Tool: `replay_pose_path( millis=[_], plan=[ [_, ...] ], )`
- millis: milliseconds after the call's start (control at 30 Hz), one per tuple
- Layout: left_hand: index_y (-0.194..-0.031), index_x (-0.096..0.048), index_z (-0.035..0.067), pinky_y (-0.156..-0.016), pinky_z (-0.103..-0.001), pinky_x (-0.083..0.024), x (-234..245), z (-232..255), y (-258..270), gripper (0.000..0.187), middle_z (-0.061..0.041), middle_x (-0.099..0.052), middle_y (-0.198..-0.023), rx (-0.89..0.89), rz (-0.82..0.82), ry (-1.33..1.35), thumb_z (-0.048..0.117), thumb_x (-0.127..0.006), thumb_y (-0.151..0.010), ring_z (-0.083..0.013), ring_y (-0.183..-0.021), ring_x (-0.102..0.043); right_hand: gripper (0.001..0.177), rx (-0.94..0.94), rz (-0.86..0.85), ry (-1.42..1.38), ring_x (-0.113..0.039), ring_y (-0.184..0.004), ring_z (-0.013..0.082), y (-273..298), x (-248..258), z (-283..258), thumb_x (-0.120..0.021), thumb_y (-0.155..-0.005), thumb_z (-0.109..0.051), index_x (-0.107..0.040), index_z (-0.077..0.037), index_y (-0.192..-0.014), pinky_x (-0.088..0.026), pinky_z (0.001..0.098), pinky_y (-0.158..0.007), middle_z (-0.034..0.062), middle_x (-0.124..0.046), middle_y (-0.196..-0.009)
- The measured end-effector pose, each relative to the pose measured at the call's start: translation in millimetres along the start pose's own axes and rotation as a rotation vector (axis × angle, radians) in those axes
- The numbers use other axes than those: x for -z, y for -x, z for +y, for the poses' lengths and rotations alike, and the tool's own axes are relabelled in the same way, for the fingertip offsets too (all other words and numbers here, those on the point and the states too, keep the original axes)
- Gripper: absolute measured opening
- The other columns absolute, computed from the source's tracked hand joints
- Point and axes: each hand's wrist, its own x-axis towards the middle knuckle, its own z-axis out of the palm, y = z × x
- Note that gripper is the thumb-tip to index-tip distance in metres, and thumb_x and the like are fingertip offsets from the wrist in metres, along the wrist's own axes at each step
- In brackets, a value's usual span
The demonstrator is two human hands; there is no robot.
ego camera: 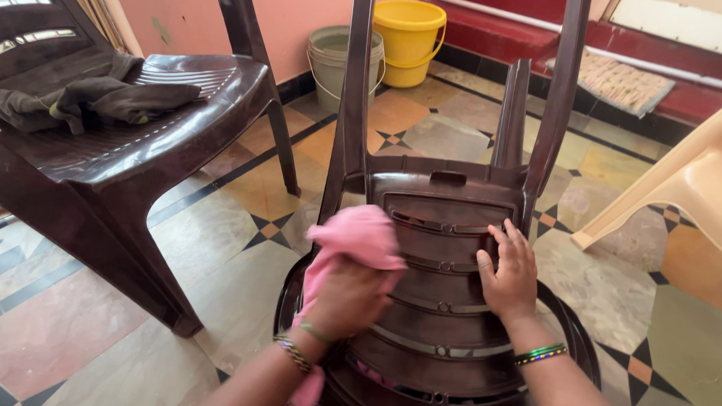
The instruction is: The person cleans the underside and legs of a brown plastic chair with a pink cloth, wiping the surfaces and crevices.
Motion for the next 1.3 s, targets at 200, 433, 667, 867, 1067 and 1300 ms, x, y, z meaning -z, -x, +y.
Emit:
replay_pose_path(
  millis=[200,433,667,867,1067,1300],
  plan=[
    [-0.124,-0.064,0.011,-0.100,-0.043,-0.049,-31,-9,9,0.038,-0.014,-0.063,-0.126,0.033,0.496,0.429,0.020,-0.076,-0.089,-0.0343,-0.116,-0.059,0.051,0.016,0.008,0.014,-0.042,-0.145,0.0375,0,2,-2,-0.058,-0.097,-0.037,-0.055,-0.015,-0.143,-0.033,0.0489,-0.120,0.0139,-0.047,-0.157],
    [-0.100,-0.061,0.003,-0.070,-0.035,-0.050,-74,-29,-3,0.036,-0.015,-0.063,-0.090,0.655,0.412,0.854,0.025,-0.083,-0.081,-0.0242,-0.081,-0.060,0.050,0.054,0.037,0.007,-0.043,-0.144,0.0372,-3,-3,2,-0.057,-0.097,-0.038,-0.055,-0.017,-0.142,-0.033,0.0487,-0.121,0.0136,-0.048,-0.156],
    [-0.095,-0.066,0.001,-0.069,-0.033,-0.049,-114,-49,11,0.028,-0.009,-0.066,-0.076,0.612,0.399,1.101,0.027,-0.062,-0.105,-0.0118,-0.076,-0.056,0.051,0.007,-0.001,0.043,-0.041,-0.145,0.0386,1,-1,0,-0.058,-0.096,-0.038,-0.056,-0.016,-0.142,-0.031,0.0499,-0.121,0.0142,-0.047,-0.158],
    [-0.090,-0.068,0.001,-0.065,-0.030,-0.049,-94,-48,18,0.031,-0.006,-0.069,-0.075,0.743,0.379,0.830,0.027,-0.058,-0.105,-0.0118,-0.069,-0.062,0.053,0.002,-0.005,0.039,-0.041,-0.146,0.0382,0,-2,1,-0.058,-0.095,-0.039,-0.056,-0.016,-0.143,-0.031,0.0496,-0.122,0.0139,-0.047,-0.158],
    [-0.100,-0.069,0.003,-0.072,-0.028,-0.048,-42,-32,-11,0.023,-0.006,-0.069,-0.086,0.390,0.519,1.504,0.020,-0.057,-0.109,-0.0112,-0.080,-0.060,0.054,-0.031,-0.011,0.035,-0.040,-0.145,0.0386,-3,-3,0,-0.058,-0.094,-0.038,-0.056,-0.016,-0.143,-0.030,0.0503,-0.120,0.0137,-0.047,-0.158],
    [-0.140,-0.058,0.002,-0.121,-0.048,-0.023,-18,-22,-49,0.056,-0.022,-0.058,-0.147,0.060,0.313,0.133,0.031,-0.059,-0.091,-0.0386,-0.143,-0.043,0.054,0.019,0.028,0.031,-0.042,-0.146,0.0363,0,-6,3,-0.058,-0.094,-0.039,-0.055,-0.017,-0.144,-0.031,0.0493,-0.122,0.0130,-0.048,-0.157]
  ],
)
